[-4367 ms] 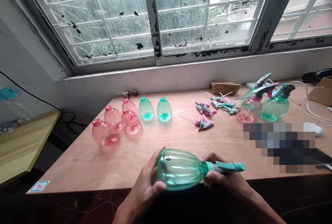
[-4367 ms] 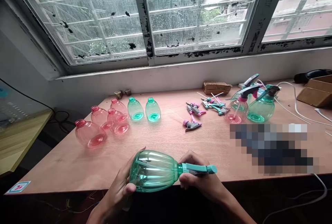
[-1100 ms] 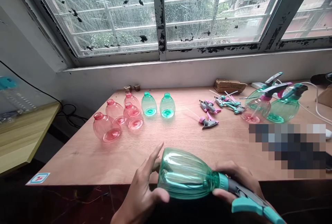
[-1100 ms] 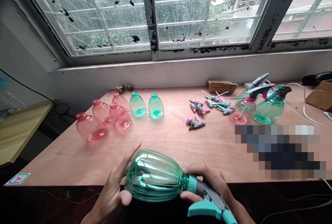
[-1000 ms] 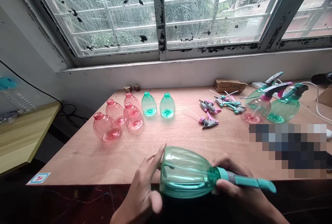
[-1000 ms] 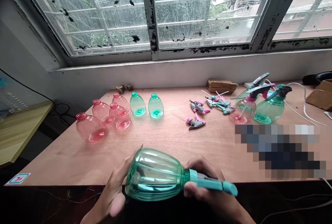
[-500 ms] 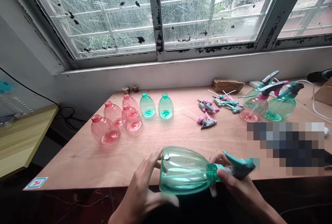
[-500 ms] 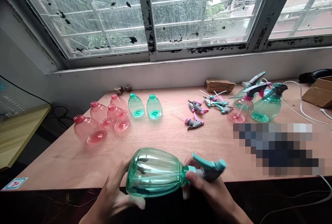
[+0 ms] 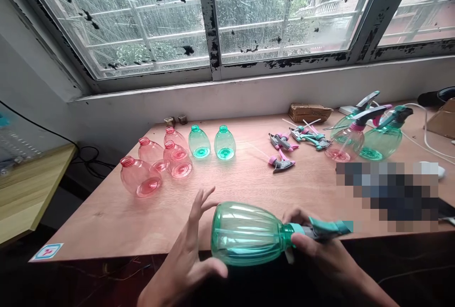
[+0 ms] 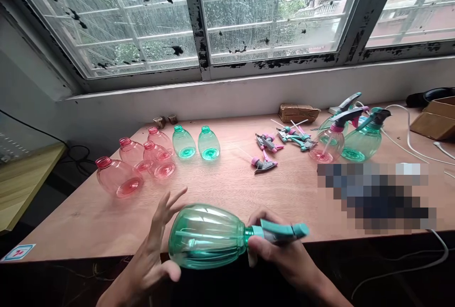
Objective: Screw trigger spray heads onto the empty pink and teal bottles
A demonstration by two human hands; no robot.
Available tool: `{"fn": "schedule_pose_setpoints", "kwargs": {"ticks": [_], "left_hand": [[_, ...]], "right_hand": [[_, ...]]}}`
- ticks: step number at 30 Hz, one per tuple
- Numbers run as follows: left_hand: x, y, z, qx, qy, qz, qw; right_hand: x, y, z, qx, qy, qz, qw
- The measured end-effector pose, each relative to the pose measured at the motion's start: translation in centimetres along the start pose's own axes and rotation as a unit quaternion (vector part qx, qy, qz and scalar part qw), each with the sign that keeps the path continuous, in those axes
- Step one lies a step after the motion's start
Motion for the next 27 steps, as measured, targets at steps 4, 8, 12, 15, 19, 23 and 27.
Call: {"fn": "schedule_pose_setpoints", "kwargs": {"ticks": [4, 8, 12, 15, 19, 23, 27], "left_hand": [[0.1, -0.9, -1.1, -0.023, -0.018, 0.115, 0.993], [0.2, -2.0, -1.7, -0.028, -0.015, 0.130, 0.991], [0.7, -2.3, -0.9, 0.003, -0.010, 0.104, 0.994], [0.9, -2.1, -0.4, 0.080, -0.006, 0.080, 0.994], [0.6, -2.4, -0.4, 0.145, -0.001, 0.100, 0.984], [0.3, -3.1, -0.7, 0.135, -0.019, 0.086, 0.987], [0.3, -3.8, -0.6, 0.133, -0.011, 0.071, 0.988]], "right_hand": [[-0.7, -0.2, -0.2, -0.064, -0.029, 0.023, 0.997], [-0.6, 0.1, 0.3, -0.091, -0.049, 0.023, 0.994], [0.0, 0.7, 0.5, -0.039, -0.008, 0.023, 0.999], [0.5, 1.0, 0.3, -0.008, 0.044, 0.006, 0.999], [0.9, 0.8, 0.0, -0.004, 0.045, 0.011, 0.999], [0.9, 0.6, -0.3, 0.021, 0.033, 0.009, 0.999], [0.8, 0.4, -0.5, 0.050, 0.053, -0.046, 0.996]]}}
Point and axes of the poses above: each hand's wrist, its own x-axis away from the middle knuckle, its own y-axis out of the back of the hand, z = x × y, the point moved 2 cm from there along -x, towards the middle knuckle, and after that the axes turned 15 degrees about x, right-handed, at the moved point
